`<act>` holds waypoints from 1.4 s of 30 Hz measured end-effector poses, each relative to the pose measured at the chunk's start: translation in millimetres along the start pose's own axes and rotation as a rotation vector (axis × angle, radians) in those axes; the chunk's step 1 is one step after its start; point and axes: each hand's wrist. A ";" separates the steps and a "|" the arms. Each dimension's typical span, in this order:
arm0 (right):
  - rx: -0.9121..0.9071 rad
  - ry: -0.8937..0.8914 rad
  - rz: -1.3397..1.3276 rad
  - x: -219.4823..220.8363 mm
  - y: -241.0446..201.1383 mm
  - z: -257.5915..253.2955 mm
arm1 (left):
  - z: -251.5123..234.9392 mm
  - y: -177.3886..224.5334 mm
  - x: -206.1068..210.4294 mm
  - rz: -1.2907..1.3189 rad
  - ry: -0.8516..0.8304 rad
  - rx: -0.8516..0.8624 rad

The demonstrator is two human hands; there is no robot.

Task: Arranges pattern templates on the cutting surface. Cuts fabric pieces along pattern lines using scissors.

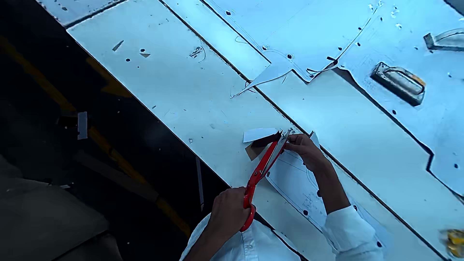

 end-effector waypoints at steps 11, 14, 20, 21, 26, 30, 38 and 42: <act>-0.057 0.019 -0.078 6.4 5.7 7.1 | 8.3 5.8 8.4 0.009 0.036 -0.016; -0.076 0.015 -0.074 7.2 6.8 7.9 | 9.9 5.9 9.6 0.016 0.047 -0.015; -0.075 0.015 -0.087 8.7 7.5 8.1 | 9.6 4.5 13.3 0.021 0.047 -0.017; -0.073 0.014 -0.087 8.7 7.8 7.4 | 9.1 3.7 14.2 0.019 0.057 -0.015; -0.078 0.007 -0.080 9.5 9.0 6.7 | 7.0 -0.1 18.8 0.039 0.077 0.002; -0.077 0.009 -0.081 9.7 8.9 7.1 | 5.0 -1.5 20.6 0.065 0.069 0.006; -0.064 0.014 -0.058 9.7 8.7 5.1 | 0.0 -9.8 27.1 0.163 0.110 0.067; -0.046 0.050 -0.018 9.1 13.0 -2.1 | -8.7 -21.2 30.6 0.481 0.141 0.075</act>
Point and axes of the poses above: each hand's wrist, its own z-axis away from the middle knuckle, its own x-axis out of the palm, y = z × x, and after that the axes turned 10 degrees about -z, right-handed
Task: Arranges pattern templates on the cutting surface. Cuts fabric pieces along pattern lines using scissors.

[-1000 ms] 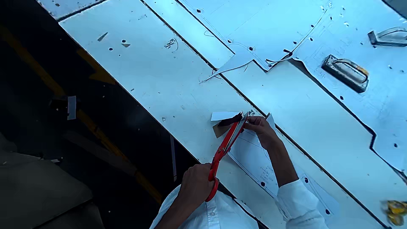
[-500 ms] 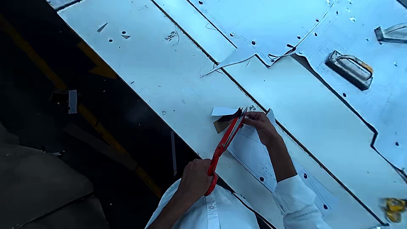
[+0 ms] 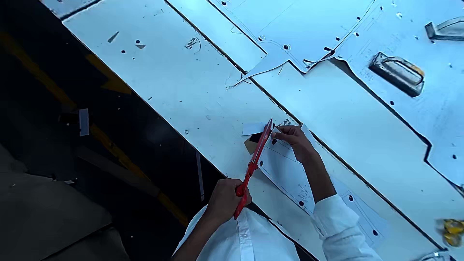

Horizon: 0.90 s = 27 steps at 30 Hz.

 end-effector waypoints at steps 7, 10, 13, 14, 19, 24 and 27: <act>0.071 0.004 0.048 -5.7 4.8 -14.3 | -6.1 -13.2 -30.0 -0.090 0.126 -0.079; 0.099 0.009 0.102 -6.3 0.8 -12.6 | -6.4 -19.4 -38.4 -0.131 0.119 -0.084; 0.140 -0.013 0.162 -12.9 2.4 -8.3 | -6.0 -24.9 -44.4 -0.195 0.077 -0.063; 0.150 -0.018 0.187 -16.2 4.3 -6.1 | -5.7 -25.3 -47.4 -0.236 0.055 -0.056; 0.240 0.049 0.342 -34.3 14.4 9.6 | -9.8 -28.5 -64.1 -0.432 -0.074 0.015; 0.151 0.245 0.556 -38.1 25.6 28.7 | -20.6 -22.9 -82.5 -0.625 -0.214 0.064; 0.039 0.474 0.697 -21.0 27.7 44.8 | -28.4 -22.0 -90.1 -0.693 -0.241 0.137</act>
Point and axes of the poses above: each hand's wrist, its own z-axis away from the middle knuckle, its own x-axis out of the palm, y = z × x, and after that the axes turned 10 degrees about -z, right-handed
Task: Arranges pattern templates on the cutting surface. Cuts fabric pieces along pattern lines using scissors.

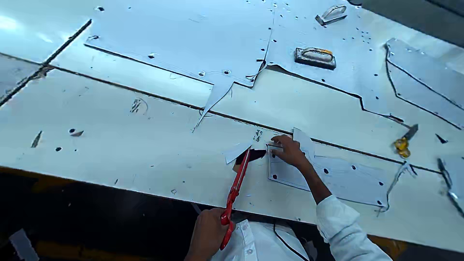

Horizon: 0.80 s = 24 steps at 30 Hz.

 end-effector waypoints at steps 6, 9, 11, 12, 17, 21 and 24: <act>-0.035 0.425 0.038 35.9 3.0 81.9 | -16.8 -4.9 -18.4 -0.088 -0.007 0.113; 0.015 0.546 -0.044 71.3 18.9 139.3 | -31.4 6.0 -30.1 -0.126 0.019 0.103; 0.053 0.625 -0.121 93.4 29.7 174.9 | -46.1 16.9 -40.1 -0.164 0.058 0.067; 0.073 0.659 -0.163 102.9 31.9 192.4 | -53.0 22.8 -45.7 -0.180 0.069 0.046; 0.191 0.810 -0.254 128.9 36.4 257.1 | -83.7 41.9 -63.6 -0.211 0.123 -0.003; 0.262 0.892 -0.315 142.4 43.8 282.1 | -88.3 36.2 -54.1 -0.262 0.186 -0.020; 0.284 0.897 -0.354 147.0 48.6 293.8 | -87.1 39.0 -49.3 -0.278 0.227 -0.055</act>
Point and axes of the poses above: each hand's wrist, its own z-axis away from the middle knuckle, its own x-axis out of the palm, y = z × x, and after that the axes turned 10 degrees about -z, right-handed
